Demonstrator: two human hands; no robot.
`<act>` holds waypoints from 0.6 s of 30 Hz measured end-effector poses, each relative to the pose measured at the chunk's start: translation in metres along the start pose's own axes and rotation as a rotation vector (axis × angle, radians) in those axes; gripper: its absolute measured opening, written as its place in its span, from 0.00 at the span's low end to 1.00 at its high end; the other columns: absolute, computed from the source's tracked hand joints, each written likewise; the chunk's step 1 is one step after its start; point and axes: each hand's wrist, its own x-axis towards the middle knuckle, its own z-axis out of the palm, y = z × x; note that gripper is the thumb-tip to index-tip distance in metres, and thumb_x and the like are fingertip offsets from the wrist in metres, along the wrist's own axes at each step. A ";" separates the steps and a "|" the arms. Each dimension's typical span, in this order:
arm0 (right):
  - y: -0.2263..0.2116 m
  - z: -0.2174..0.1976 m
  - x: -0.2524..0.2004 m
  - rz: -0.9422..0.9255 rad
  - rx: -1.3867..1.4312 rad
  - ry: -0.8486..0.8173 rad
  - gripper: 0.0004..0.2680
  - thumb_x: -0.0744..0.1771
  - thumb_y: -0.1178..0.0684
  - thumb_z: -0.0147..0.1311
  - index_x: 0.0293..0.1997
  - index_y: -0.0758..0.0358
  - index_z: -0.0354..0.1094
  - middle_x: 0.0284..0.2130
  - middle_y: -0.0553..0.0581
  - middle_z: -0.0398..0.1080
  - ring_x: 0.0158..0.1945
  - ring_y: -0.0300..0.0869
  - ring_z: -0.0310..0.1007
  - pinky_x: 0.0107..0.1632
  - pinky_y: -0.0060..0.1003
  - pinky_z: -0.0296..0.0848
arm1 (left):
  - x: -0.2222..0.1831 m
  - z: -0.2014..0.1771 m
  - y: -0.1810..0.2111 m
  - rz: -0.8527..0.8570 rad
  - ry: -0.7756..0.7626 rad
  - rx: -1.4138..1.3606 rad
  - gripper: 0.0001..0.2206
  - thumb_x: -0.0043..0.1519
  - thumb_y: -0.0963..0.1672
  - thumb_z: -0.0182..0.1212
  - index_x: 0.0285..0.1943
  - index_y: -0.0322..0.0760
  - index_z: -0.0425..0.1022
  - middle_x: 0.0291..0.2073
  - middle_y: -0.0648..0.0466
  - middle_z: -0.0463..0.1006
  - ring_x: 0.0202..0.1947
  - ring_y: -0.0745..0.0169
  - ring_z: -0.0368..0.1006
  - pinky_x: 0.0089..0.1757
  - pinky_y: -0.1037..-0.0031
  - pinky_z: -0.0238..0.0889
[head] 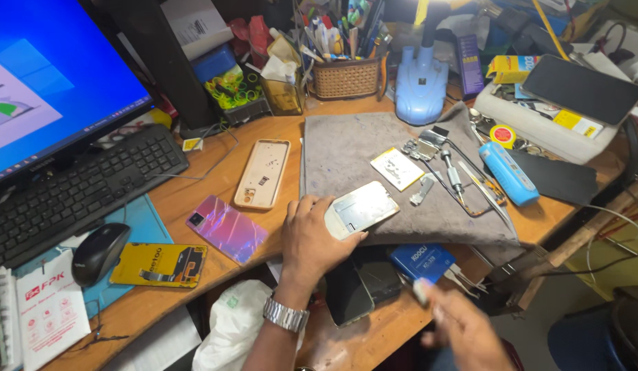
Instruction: The person disassembles a mobile phone using tools, removing internal parts like the battery and motherboard, and then places the components into a new frame and screen assembly.
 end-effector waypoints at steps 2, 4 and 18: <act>-0.056 -0.007 0.009 -0.923 -0.519 0.049 0.11 0.69 0.57 0.50 0.57 0.59 0.73 0.34 0.50 0.74 0.35 0.36 0.74 0.40 0.31 0.71 | -0.009 0.002 0.009 -0.029 0.026 0.016 0.33 0.38 0.53 0.81 0.51 0.35 0.79 0.44 0.47 0.75 0.49 0.44 0.69 0.50 0.58 0.66; -0.108 0.003 0.032 -0.910 -0.716 0.249 0.10 0.67 0.55 0.55 0.52 0.57 0.77 0.25 0.57 0.69 0.27 0.44 0.68 0.33 0.39 0.66 | -0.017 0.004 0.016 -0.073 0.045 0.011 0.31 0.39 0.53 0.80 0.49 0.36 0.79 0.43 0.47 0.75 0.48 0.45 0.70 0.49 0.58 0.67; -0.156 0.068 0.109 -0.826 -1.174 0.142 0.08 0.66 0.50 0.55 0.44 0.42 0.81 0.30 0.58 0.72 0.28 0.57 0.73 0.31 0.52 0.71 | -0.024 0.012 0.020 -0.161 0.065 -0.047 0.28 0.39 0.52 0.80 0.46 0.36 0.80 0.44 0.49 0.75 0.46 0.48 0.74 0.46 0.60 0.71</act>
